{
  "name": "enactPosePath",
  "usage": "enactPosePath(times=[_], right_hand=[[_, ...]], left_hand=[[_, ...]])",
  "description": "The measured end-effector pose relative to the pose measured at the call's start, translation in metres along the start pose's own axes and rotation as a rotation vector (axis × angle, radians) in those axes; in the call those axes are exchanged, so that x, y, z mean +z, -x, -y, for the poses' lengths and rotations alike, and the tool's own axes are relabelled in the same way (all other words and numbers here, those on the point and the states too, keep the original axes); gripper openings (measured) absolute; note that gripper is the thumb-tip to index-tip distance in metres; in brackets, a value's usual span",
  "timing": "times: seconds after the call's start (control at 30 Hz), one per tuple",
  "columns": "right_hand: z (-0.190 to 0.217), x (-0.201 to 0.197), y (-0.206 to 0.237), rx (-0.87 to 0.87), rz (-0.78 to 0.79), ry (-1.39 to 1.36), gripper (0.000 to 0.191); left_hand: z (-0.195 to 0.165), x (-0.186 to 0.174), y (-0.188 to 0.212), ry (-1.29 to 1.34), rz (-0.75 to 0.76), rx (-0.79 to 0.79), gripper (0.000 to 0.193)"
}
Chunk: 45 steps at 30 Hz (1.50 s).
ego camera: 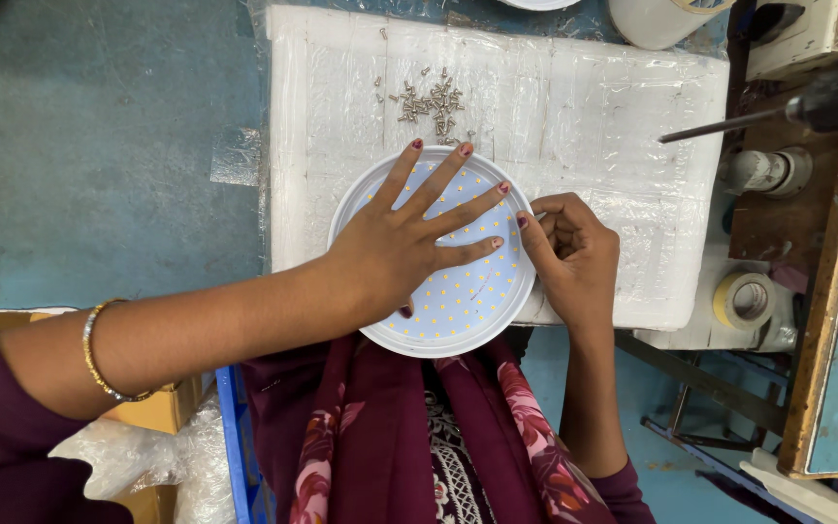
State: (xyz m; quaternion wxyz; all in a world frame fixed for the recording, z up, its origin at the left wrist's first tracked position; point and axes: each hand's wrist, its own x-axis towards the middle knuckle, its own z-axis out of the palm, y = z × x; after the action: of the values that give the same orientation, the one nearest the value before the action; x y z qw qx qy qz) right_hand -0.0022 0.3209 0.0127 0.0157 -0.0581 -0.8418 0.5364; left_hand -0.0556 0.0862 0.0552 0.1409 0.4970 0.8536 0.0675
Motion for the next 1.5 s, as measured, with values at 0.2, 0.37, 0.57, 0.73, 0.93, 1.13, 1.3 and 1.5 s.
enactPosePath(times=[0.2,0.37,0.57,0.73,0.93,1.13,1.3,1.5], right_hand=[[0.002,0.0,0.0,0.006,0.002,-0.008,0.01],[0.003,0.0,0.0,0.017,-0.007,0.024,0.01],[0.003,0.0,0.0,0.016,-0.009,0.0,0.01],[0.002,0.001,0.0,0.013,-0.009,0.0,0.01],[0.001,0.001,0.0,0.001,-0.011,0.005,0.01],[0.001,0.001,-0.002,-0.024,-0.019,0.008,0.011],[-0.002,0.002,-0.002,0.012,-0.009,-0.058,0.009],[-0.015,-0.011,-0.001,-0.09,-0.464,-0.326,0.012]], left_hand=[[0.009,0.001,-0.002,0.022,-0.027,0.077,0.119],[0.01,0.002,-0.001,0.019,-0.055,0.079,0.117],[0.009,0.001,0.002,-0.003,-0.123,0.06,0.117],[0.009,0.001,0.002,-0.003,-0.119,0.048,0.117],[0.012,0.0,-0.001,0.037,-0.025,0.052,0.118],[0.069,0.002,-0.022,0.678,-0.434,0.134,0.05],[0.111,0.021,-0.04,0.803,-0.894,-0.279,0.016],[0.113,0.039,-0.057,0.715,-0.993,-0.315,0.018]])
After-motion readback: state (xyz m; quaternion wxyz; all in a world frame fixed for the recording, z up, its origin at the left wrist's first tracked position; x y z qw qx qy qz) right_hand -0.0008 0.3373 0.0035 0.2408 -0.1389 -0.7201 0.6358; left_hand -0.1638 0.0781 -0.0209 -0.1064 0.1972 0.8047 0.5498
